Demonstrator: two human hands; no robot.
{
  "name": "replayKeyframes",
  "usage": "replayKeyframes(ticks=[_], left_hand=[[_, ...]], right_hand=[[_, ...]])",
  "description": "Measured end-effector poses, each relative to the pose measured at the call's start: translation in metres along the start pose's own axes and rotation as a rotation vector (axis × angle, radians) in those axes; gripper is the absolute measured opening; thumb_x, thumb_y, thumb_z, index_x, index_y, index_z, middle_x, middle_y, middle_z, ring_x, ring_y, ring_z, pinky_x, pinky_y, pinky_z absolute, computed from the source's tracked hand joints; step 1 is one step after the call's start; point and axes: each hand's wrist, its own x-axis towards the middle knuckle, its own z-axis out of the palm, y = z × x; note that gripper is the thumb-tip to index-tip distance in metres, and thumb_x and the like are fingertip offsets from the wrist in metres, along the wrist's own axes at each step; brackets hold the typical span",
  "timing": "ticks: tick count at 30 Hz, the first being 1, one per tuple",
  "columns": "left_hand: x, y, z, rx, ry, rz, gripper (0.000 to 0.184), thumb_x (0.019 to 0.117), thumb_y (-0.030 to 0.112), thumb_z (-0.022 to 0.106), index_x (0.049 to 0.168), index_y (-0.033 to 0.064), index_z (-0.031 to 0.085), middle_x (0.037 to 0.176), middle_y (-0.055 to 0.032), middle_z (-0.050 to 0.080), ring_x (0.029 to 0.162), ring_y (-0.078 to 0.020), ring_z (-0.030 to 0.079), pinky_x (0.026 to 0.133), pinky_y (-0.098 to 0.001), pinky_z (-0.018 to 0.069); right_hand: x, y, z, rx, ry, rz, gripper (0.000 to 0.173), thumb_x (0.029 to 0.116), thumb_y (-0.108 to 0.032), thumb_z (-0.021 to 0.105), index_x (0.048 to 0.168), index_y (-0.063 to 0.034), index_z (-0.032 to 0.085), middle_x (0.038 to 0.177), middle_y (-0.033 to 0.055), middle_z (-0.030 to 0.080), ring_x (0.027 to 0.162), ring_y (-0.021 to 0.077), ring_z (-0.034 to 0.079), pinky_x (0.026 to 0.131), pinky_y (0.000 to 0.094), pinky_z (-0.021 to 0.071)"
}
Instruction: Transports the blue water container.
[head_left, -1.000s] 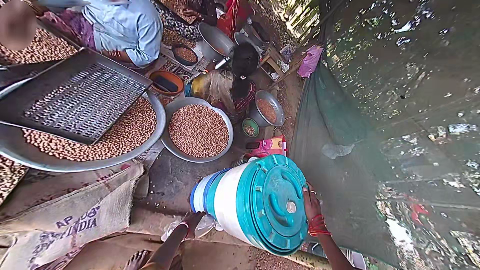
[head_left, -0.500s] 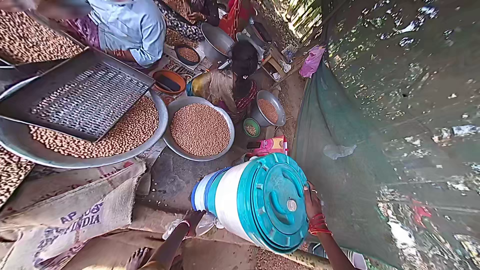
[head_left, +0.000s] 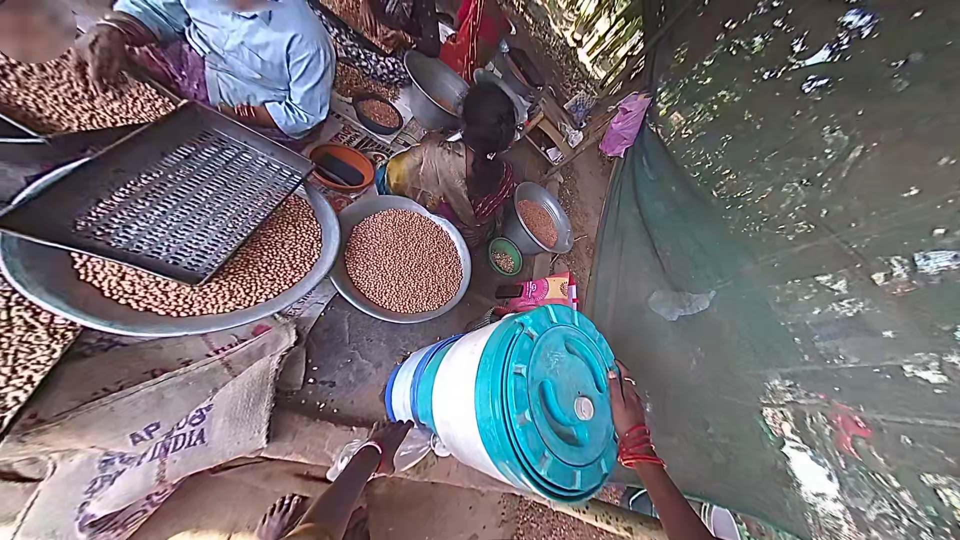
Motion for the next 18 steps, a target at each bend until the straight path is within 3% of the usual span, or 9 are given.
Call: replayKeyframes(ticks=[4, 14, 18], left_hand=[[-0.008, 0.008, -0.006, 0.018, -0.008, -0.032, 0.102, 0.0661, 0.018, 0.095, 0.153, 0.0112, 0.042, 0.147, -0.0235, 0.052, 0.138, -0.0458, 0.046, 0.113, -0.0676, 0.0330], [-0.012, 0.012, -0.010, 0.031, -0.017, -0.055, 0.103, 0.0651, 0.018, 0.095, 0.153, 0.0117, 0.042, 0.148, -0.0227, 0.051, 0.137, -0.0456, 0.047, 0.111, -0.0686, 0.0346], [0.006, -0.004, 0.010, 0.027, 0.019, -0.030, 0.100, 0.0651, 0.024, 0.094, 0.152, 0.0131, 0.044, 0.146, -0.0218, 0.053, 0.136, -0.0448, 0.049, 0.112, -0.0689, 0.0346]], right_hand=[[0.000, -0.001, 0.000, 0.002, 0.002, 0.008, 0.052, 0.1113, -0.027, 0.035, 0.154, 0.0010, 0.041, 0.152, 0.0269, 0.048, 0.141, 0.0401, 0.048, 0.117, 0.0552, 0.0348], [0.000, 0.002, 0.001, 0.021, 0.017, -0.037, 0.053, 0.1110, -0.028, 0.033, 0.153, 0.0026, 0.041, 0.152, 0.0272, 0.049, 0.141, 0.0398, 0.048, 0.117, 0.0545, 0.0342], [0.001, 0.007, 0.003, 0.040, 0.011, -0.049, 0.053, 0.1109, -0.028, 0.030, 0.153, 0.0029, 0.041, 0.152, 0.0267, 0.049, 0.141, 0.0391, 0.048, 0.117, 0.0534, 0.0347]])
